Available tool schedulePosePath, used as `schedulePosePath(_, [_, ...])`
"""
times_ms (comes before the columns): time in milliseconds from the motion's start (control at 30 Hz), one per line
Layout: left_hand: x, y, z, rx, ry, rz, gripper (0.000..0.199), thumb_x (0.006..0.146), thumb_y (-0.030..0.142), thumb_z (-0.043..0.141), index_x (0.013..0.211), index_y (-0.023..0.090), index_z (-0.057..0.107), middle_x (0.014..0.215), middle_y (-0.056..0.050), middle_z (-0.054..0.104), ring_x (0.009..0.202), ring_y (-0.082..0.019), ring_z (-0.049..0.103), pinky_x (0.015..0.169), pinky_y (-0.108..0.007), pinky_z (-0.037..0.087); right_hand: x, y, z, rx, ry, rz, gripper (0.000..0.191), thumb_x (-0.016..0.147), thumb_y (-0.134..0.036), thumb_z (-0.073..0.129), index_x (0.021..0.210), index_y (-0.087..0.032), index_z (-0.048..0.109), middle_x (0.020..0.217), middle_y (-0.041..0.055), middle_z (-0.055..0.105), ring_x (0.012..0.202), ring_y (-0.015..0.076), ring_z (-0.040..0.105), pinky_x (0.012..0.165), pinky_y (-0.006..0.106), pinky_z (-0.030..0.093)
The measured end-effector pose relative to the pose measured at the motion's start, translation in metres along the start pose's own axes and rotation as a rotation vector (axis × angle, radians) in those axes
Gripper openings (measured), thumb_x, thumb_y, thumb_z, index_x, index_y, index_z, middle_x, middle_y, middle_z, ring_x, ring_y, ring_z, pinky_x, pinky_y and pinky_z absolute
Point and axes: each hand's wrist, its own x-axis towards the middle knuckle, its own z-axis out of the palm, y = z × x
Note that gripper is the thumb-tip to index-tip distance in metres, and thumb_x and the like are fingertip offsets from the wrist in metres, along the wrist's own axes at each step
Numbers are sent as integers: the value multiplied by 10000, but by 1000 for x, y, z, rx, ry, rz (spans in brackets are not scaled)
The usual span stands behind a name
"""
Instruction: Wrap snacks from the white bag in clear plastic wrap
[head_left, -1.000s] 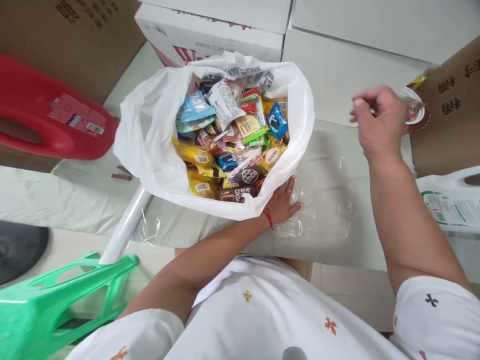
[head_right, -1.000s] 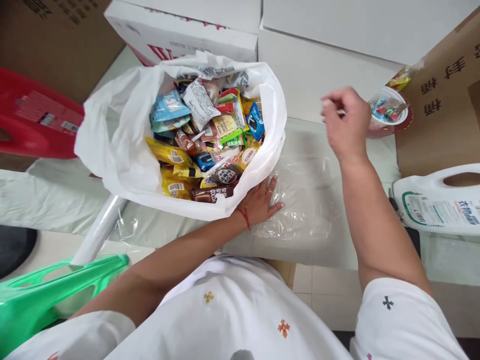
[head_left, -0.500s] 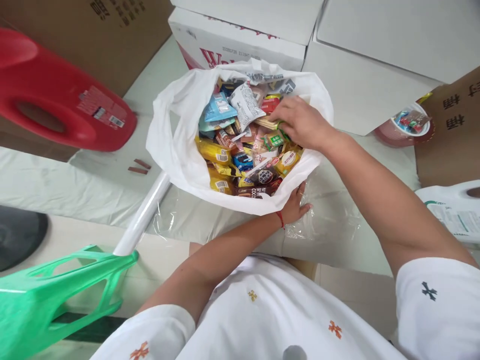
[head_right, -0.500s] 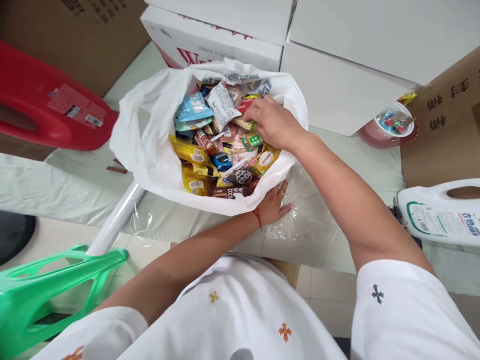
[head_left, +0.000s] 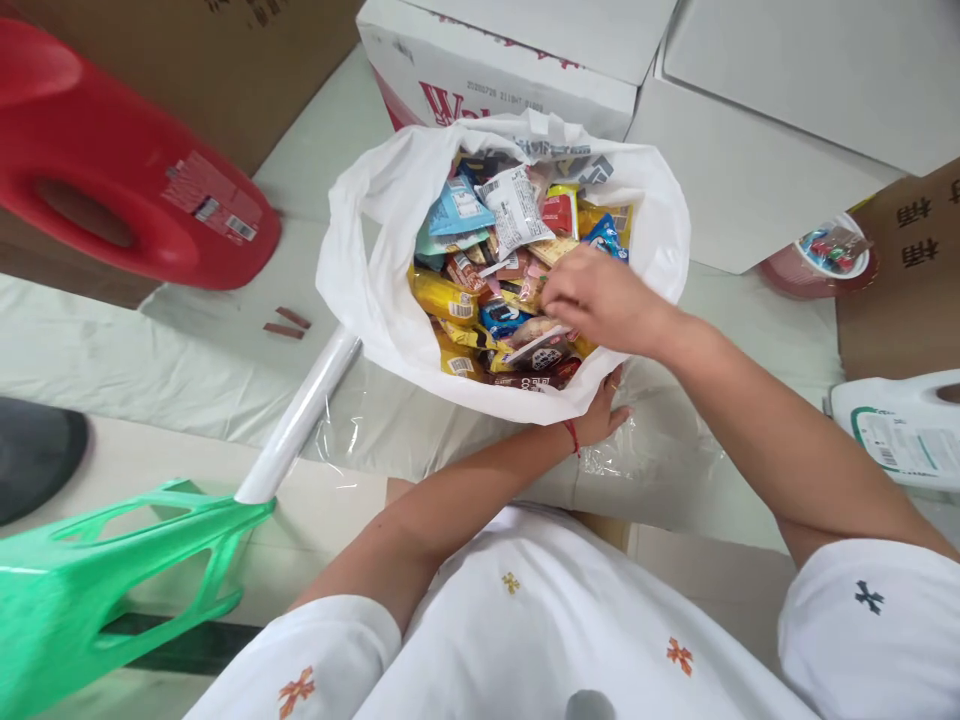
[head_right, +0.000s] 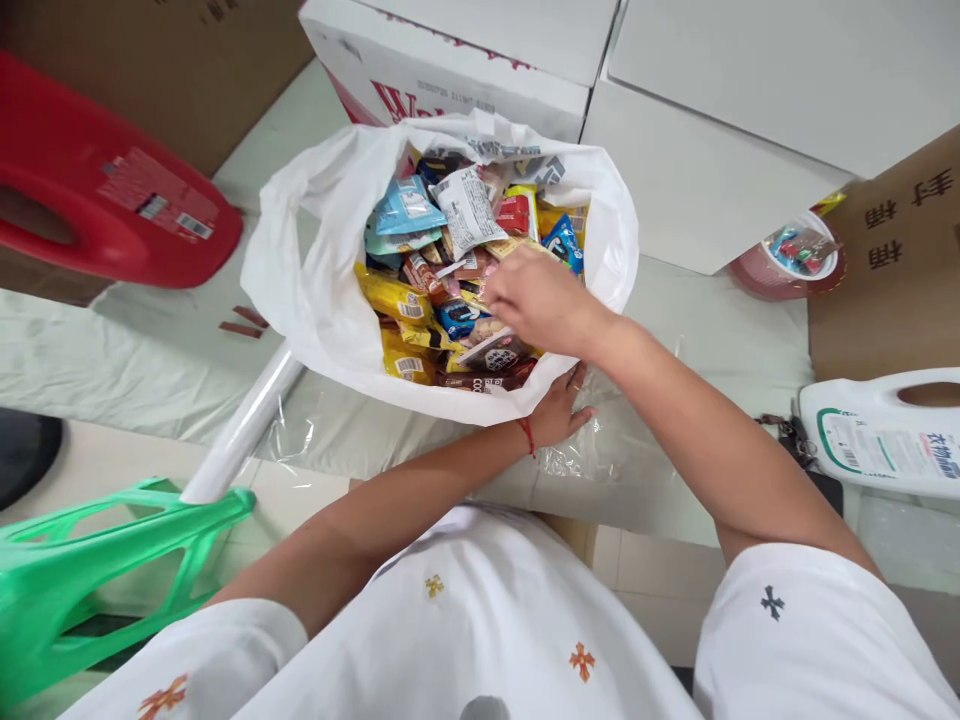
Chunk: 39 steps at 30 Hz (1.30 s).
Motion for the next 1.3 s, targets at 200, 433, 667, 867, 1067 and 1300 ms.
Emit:
schedulePosePath(200, [-2,2,-8,17,-7,-4,806,1002,560,466,1618,71,293,1700,-227,274,1615,-401,132,1325,-604,105,-35,0,-41,68,200,105,317,1008,-477,567,1160,-236,706,1109,71,687,1079,262,623,987,446,488])
schedulePosePath(433, [2,-5,3,-14,-58,-17,743,1001,528,458,1600,108,330,1631,-236,397,1538,-425,333,1288,-661,190,21,-2,49,-159,-254,5,607,776,-480,864,1234,-132,670,1274,189,675,1292,381,539,1133,561,377])
schedulePosePath(667, [-3,-5,0,7,-6,-8,755,1014,582,417,1600,109,359,1696,-208,291,1588,-423,211,1322,-612,109,-79,-8,-39,208,405,390,420,872,-444,779,1225,-252,656,1227,88,690,1129,297,651,1006,501,526])
schedulePosePath(867, [-5,-7,2,-97,-8,-10,812,1001,545,474,1630,65,288,1704,-222,267,1613,-410,127,1327,-596,78,-227,14,-27,817,431,1004,412,865,-605,721,1198,-363,711,1222,62,750,1149,376,686,963,532,556])
schedulePosePath(1067, [-5,-6,-3,-152,72,31,662,1076,476,273,1643,136,275,1673,-180,361,1616,-329,179,1335,-563,90,-240,27,14,982,-78,1030,653,775,-684,785,1215,-205,726,1146,103,768,1098,322,685,980,438,534])
schedulePosePath(1300, [-7,-5,-9,-46,47,15,757,1044,531,393,1645,94,251,1696,-237,271,1606,-403,168,1306,-609,149,-174,75,-20,840,-564,689,600,768,-630,777,1178,-193,753,1104,74,775,976,271,699,866,357,518])
